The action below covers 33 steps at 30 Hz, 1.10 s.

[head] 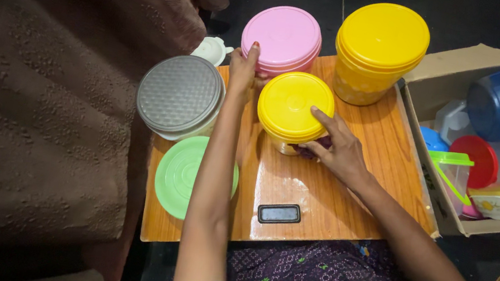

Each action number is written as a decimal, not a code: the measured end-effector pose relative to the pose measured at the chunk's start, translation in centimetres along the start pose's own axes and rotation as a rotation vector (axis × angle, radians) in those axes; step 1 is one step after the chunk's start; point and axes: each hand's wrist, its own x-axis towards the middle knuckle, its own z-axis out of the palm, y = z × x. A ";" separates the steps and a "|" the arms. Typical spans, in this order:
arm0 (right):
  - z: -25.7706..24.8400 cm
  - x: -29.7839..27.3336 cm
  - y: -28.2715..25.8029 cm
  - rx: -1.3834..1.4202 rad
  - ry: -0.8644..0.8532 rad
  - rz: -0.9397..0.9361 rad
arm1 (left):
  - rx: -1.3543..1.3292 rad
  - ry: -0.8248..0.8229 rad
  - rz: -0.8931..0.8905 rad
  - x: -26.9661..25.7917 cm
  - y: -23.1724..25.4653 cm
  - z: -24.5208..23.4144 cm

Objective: The person opens a yellow container, pours its contents into a plastic bag, and reseals it. They then open a pink container, wipe its lid with a cloth, and reseal it. The person rearranges several containers on a small wooden table.

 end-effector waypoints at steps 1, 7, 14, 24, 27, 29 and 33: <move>0.0 0.0 0.1 -0.010 0.010 -0.029 | 0.065 0.025 -0.040 0.1 -0.3 -0.3; -0.6 -0.4 -0.8 -0.051 0.070 -0.185 | 0.386 -0.025 0.115 -4.1 -0.3 -1.2; -7.3 0.4 -5.3 0.450 0.002 -0.037 | 0.238 -0.069 -0.072 -6.7 4.9 0.7; -9.9 10.9 -7.5 0.010 0.201 -0.322 | -0.073 0.050 0.022 -4.1 3.0 1.8; -8.7 13.3 -7.3 0.069 0.193 -0.334 | 0.055 0.065 0.028 -4.9 3.5 0.7; -8.1 14.3 -7.3 0.082 0.198 -0.314 | 0.227 0.044 0.022 -5.7 4.0 -0.6; -7.9 15.4 -7.5 0.117 0.192 -0.293 | 0.809 0.091 0.367 -6.9 5.0 -6.6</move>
